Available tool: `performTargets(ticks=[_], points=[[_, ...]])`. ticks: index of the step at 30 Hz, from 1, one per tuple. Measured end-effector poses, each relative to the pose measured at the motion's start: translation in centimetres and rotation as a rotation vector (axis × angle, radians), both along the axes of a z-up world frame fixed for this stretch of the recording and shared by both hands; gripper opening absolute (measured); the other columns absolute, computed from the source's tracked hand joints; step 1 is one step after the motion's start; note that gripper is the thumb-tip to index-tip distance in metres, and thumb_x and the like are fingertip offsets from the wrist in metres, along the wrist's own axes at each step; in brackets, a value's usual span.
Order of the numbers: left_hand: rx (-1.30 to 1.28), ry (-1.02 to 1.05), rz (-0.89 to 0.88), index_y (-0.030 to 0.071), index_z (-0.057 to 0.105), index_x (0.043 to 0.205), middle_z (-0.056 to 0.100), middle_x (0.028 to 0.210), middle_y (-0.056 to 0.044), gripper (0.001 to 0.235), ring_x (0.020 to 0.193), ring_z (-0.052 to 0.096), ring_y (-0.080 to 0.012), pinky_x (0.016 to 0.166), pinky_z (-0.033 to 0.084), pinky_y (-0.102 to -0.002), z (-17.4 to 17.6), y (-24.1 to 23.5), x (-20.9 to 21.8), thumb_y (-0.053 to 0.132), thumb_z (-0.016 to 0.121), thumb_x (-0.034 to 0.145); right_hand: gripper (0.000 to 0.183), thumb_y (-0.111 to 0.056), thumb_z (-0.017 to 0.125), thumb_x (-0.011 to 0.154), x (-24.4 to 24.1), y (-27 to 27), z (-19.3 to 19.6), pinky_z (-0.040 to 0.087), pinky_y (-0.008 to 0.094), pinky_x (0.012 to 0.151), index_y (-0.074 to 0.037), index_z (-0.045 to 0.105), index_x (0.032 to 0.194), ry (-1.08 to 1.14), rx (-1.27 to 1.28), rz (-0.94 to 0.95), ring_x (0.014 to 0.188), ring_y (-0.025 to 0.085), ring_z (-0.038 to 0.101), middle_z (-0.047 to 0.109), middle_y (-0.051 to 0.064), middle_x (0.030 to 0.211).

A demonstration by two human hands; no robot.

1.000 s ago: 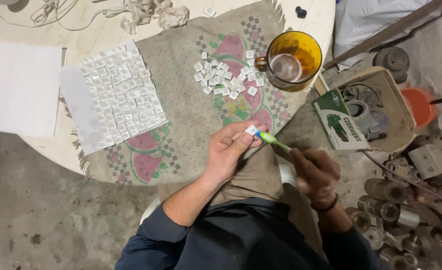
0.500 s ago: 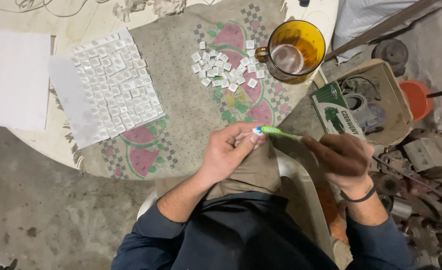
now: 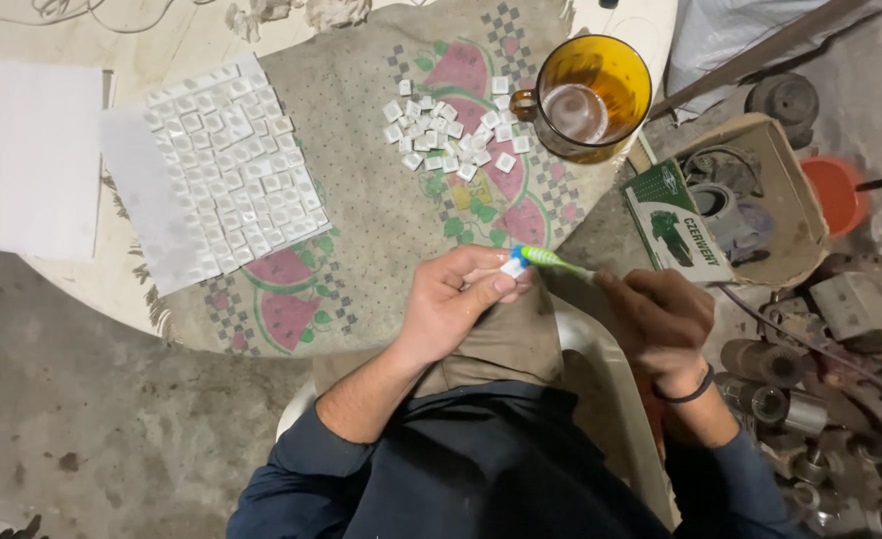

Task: Cleaning individual keyboard keys using a toothbrush, water, and a cloth.

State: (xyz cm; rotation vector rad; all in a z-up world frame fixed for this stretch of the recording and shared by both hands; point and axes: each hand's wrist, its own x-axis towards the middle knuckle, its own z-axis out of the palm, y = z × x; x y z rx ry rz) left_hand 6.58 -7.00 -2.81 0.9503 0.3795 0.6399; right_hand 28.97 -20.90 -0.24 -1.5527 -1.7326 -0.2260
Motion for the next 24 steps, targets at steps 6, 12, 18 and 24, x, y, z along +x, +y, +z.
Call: performTargets(ticks=[6,12,18,24], points=[[0.073,0.082,-0.011,-0.005,0.065,0.128,0.074,0.118,-0.013,0.025,0.108,0.071,-0.0172,0.096,0.058,-0.031,1.1,0.5,-0.3,0.005,0.063,0.106,0.024,-0.003,0.084,0.085,-0.1,1.0,2.0,0.042,0.036,0.055,-0.012,0.080,0.106,-0.049,-0.023,0.061,0.062,0.021,0.057,0.063,0.004,0.082],[0.042,0.044,0.109,-0.005,0.064,0.128,0.075,0.121,-0.016,0.024,0.106,0.070,-0.0173,0.093,0.058,-0.031,-0.2,0.0,0.1,0.005,0.064,0.106,0.036,-0.005,0.075,0.074,-1.7,0.1,-0.2,0.045,0.036,0.056,-0.009,0.079,0.110,0.058,-0.022,0.025,0.063,0.022,0.059,0.067,0.007,0.086],[-0.029,0.038,0.079,-0.004,0.064,0.128,0.073,0.121,-0.017,0.027,0.107,0.071,-0.0176,0.094,0.060,-0.033,-0.1,-1.5,1.0,0.006,0.066,0.103,0.034,0.008,0.079,0.081,-4.8,1.3,-0.6,0.049,0.036,0.062,-0.007,0.077,0.111,0.169,0.086,-0.054,0.069,0.024,0.062,0.064,0.008,0.087],[0.061,0.007,0.208,-0.005,0.065,0.127,0.074,0.122,-0.022,0.023,0.107,0.072,-0.0214,0.097,0.059,-0.035,-0.9,-0.8,-0.6,0.005,0.066,0.106,0.033,0.013,0.083,0.080,-4.8,0.6,-2.1,0.046,0.036,0.060,-0.003,0.076,0.109,0.188,0.112,-0.049,0.068,0.025,0.060,0.064,0.010,0.087]])
